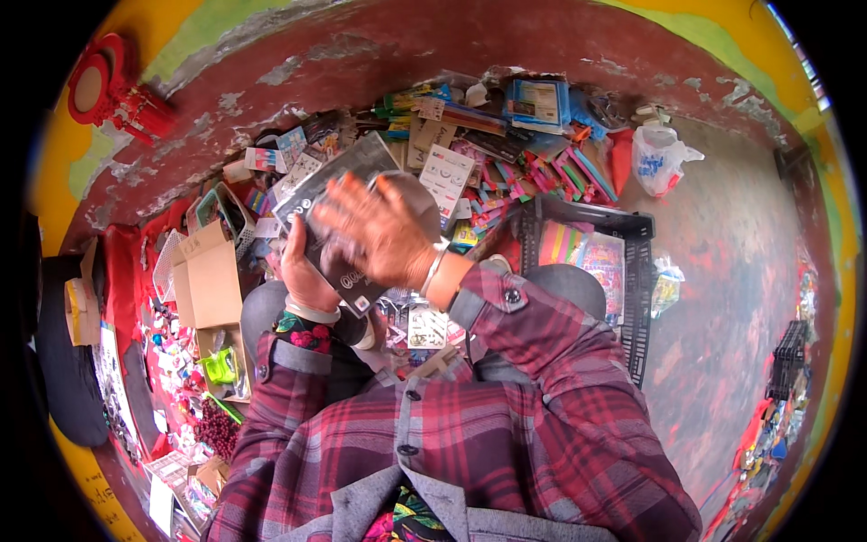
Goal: The person sits on the floor and sorts through a pile of miscellaneous items, including plastic-wrapped goods and boxes. They pick up items one by one, inspect them, and place them into a black plastic crate.
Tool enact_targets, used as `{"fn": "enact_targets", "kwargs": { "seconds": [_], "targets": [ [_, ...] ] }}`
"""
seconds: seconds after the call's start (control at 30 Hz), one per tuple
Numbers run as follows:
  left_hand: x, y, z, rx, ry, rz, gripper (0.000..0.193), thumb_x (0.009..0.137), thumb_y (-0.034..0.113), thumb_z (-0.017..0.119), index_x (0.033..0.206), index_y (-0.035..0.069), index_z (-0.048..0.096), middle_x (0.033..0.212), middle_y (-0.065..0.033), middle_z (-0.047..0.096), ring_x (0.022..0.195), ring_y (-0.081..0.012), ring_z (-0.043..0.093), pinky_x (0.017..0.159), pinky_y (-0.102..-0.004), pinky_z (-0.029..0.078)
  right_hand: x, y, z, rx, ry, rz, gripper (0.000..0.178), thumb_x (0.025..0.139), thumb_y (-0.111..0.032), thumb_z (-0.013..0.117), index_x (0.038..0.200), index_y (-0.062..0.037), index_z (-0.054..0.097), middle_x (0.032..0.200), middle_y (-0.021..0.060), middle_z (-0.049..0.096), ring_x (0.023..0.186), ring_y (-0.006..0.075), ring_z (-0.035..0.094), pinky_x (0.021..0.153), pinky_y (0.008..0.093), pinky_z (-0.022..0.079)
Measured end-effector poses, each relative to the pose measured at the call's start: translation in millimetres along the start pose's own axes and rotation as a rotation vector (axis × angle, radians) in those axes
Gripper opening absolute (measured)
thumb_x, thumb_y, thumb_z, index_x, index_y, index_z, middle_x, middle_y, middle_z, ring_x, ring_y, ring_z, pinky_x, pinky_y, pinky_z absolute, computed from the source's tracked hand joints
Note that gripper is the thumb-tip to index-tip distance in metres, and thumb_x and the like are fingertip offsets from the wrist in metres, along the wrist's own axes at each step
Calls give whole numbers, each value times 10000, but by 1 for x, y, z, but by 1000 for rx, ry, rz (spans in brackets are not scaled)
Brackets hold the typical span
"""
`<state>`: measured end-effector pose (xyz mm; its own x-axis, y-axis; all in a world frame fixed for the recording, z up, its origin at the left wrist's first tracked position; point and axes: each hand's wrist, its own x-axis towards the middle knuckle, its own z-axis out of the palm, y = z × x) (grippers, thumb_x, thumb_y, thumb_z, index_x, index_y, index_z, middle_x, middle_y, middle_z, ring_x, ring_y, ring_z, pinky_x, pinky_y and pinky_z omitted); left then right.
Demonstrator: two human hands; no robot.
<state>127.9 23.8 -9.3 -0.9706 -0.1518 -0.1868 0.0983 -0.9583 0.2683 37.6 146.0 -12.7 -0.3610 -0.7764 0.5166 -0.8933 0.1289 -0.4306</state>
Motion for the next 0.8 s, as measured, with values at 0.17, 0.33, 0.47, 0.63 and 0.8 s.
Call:
{"fn": "enact_targets", "kwargs": {
  "seconds": [0.17, 0.33, 0.47, 0.63, 0.8],
  "targets": [
    [-1, -3, 5, 109, -40, 56, 449, 946, 336, 382, 1252, 14, 446, 1195, -159, 543, 1053, -320, 552, 933, -462, 423, 10, 47, -1, 511, 320, 333, 372, 892, -208, 496, 1255, -130, 494, 1246, 124, 523, 1130, 258, 519, 903, 316, 419],
    [-1, 12, 7, 115, -55, 208, 458, 941, 342, 389, 1261, 19, 441, 1206, -160, 536, 1061, -328, 546, 916, -460, 433, -1, 80, -17, 1286, 202, 902, 277, 930, -208, 448, 1041, 1, 593, 931, 74, 642, 873, 161, 601, 795, 297, 468],
    [3, 22, -1, 122, 14, 312, 451, 944, 332, 391, 1264, 18, 436, 1208, -161, 534, 1063, -326, 548, 917, -466, 431, -4, 93, -24, 1923, 283, 804, 375, 914, -359, 496, 1123, -56, 570, 1089, 99, 619, 976, 212, 598, 875, 349, 469],
    [0, 22, 8, 210, 3, 396, 417, 934, 302, 420, 1234, 17, 468, 1171, -142, 563, 1019, -297, 573, 892, -418, 454, 1, 68, -47, 1990, 103, 700, 323, 857, -284, 610, 1107, -82, 570, 1053, 48, 611, 988, 168, 572, 900, 330, 440],
    [9, 19, 1, 343, 168, 368, 483, 895, 372, 513, 1234, 30, 474, 1124, -122, 578, 1008, -276, 568, 891, -388, 451, 2, 62, -48, 1664, -78, 688, 270, 775, -15, 648, 1038, -36, 591, 949, 22, 617, 873, 113, 582, 777, 233, 464]
  ]
}}
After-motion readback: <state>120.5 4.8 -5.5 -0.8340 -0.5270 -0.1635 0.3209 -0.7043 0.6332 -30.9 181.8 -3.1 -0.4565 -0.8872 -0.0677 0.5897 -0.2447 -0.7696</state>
